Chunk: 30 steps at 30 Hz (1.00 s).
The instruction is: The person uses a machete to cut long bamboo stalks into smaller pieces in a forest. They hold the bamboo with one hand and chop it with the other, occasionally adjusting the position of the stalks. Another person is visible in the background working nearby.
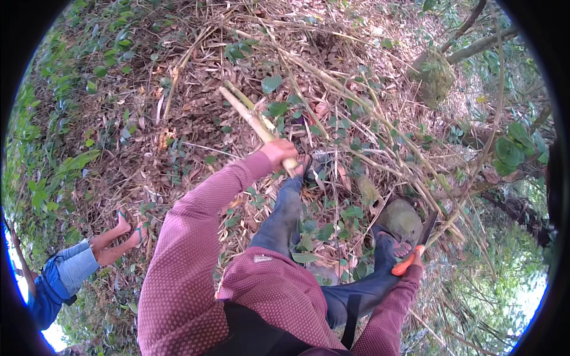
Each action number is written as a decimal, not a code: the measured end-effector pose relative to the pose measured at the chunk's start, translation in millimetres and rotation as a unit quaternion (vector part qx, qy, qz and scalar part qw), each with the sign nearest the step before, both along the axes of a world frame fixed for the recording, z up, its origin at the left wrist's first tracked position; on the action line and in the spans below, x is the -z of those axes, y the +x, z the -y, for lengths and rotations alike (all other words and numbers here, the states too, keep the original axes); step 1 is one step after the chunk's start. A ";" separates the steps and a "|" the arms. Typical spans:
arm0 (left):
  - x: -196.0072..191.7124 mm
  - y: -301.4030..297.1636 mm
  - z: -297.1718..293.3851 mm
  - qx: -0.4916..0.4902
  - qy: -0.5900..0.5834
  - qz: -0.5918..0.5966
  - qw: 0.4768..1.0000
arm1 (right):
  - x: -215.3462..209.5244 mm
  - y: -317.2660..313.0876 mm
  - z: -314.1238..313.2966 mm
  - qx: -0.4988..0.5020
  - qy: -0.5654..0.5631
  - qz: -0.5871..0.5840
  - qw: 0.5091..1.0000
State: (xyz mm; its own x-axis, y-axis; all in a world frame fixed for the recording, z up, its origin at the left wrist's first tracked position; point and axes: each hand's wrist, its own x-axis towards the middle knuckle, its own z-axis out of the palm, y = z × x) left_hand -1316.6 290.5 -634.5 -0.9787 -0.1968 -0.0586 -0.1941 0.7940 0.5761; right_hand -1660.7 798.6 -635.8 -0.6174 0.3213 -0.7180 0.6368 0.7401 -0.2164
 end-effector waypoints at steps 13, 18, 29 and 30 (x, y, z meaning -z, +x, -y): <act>-30.6 172.2 300.3 -0.620 -0.226 0.126 0.741 | -20.5 -3.9 -4.8 0.209 -0.244 0.097 0.942; -11.9 35.3 106.1 -0.301 0.015 0.067 0.951 | -69.7 14.7 46.8 0.220 -0.370 0.039 0.902; -156.9 -159.3 -185.9 0.139 0.328 -0.208 0.911 | -196.0 106.3 168.1 0.124 -0.534 -0.058 0.835; -157.5 -172.2 -185.8 0.162 0.300 -0.196 0.920 | -198.7 102.8 171.8 0.134 -0.573 -0.081 0.804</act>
State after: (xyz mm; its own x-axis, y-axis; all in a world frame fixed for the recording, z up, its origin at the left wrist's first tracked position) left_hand -1488.8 476.3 -477.0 -0.9494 0.0611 0.3079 0.3121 0.2903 0.9046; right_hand -1557.9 626.7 -437.1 -0.7515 -0.3574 -0.5546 0.6351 -0.1641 -0.7548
